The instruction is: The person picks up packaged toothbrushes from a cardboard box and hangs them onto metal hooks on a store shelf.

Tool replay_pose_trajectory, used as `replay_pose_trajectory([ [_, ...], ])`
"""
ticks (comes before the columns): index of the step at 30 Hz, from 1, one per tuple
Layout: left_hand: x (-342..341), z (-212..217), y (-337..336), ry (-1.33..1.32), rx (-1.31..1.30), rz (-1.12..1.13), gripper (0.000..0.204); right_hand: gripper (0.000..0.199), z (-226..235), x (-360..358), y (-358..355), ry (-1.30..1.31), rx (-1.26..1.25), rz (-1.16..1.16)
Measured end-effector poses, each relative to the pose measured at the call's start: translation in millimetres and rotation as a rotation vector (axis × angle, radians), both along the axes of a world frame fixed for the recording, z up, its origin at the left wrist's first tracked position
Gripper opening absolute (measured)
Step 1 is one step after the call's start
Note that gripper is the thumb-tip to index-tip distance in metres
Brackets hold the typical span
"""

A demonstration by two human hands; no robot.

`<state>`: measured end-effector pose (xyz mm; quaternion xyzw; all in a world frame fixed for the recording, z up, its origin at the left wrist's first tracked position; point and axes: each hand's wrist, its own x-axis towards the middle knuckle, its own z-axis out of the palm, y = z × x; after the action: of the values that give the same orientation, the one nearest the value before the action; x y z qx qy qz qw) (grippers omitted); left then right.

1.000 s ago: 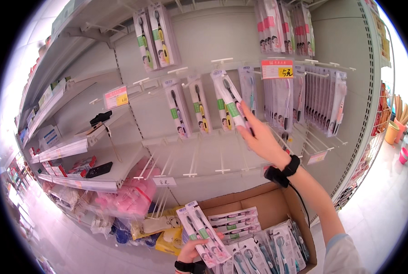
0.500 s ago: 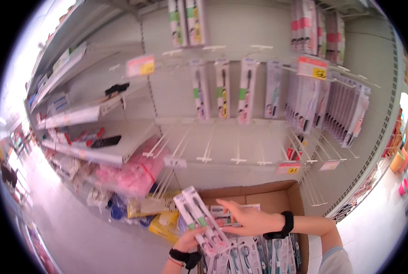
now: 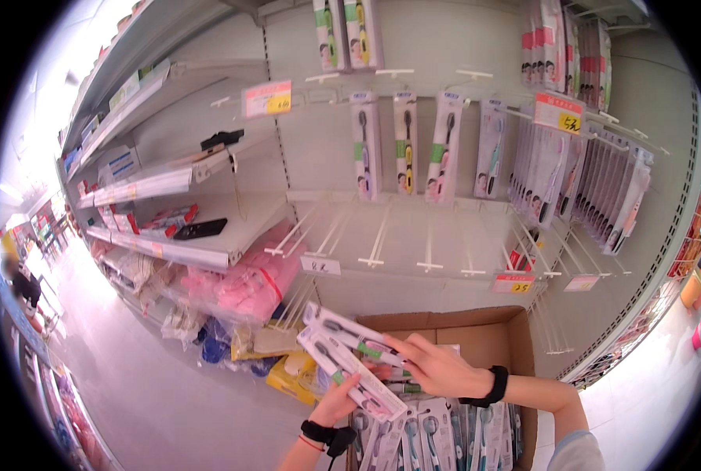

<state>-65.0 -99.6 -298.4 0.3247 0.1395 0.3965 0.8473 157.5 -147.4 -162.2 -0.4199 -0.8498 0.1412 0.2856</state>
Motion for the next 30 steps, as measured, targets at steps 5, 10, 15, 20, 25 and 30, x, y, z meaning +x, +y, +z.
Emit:
replay_pose_trajectory([
  [5, 1.9, 3.9, 0.1, 0.031, 0.077, -0.018, 0.036, 0.057, 70.2, 31.0, 0.8, 0.081, 0.671, -0.245],
  [10, -0.2, -8.1, 3.3, 0.058, -0.03, 0.01, 0.034, 0.055, 118.3, 46.0, 39.3, 0.375, 0.566, -0.278],
  [15, 1.3, -6.2, 0.5, 0.027, 0.011, 0.007, 0.033, 0.056, 120.5, 47.0, 57.0, 0.394, 0.55, -0.276],
  [20, -1.5, -12.9, 3.5, -0.006, 0.02, -0.021, 0.034, 0.057, 115.7, 39.9, 56.5, 0.392, 0.636, -0.264],
  [25, -2.4, -9.8, 4.0, -0.006, 0.015, -0.041, 0.035, 0.056, 117.7, 42.8, 69.9, 0.364, 0.582, -0.343],
  [30, -1.6, -5.4, 1.5, 0.069, -0.035, -0.019, 0.034, 0.066, 104.4, 54.7, 96.9, 0.098, 0.653, -0.553],
])
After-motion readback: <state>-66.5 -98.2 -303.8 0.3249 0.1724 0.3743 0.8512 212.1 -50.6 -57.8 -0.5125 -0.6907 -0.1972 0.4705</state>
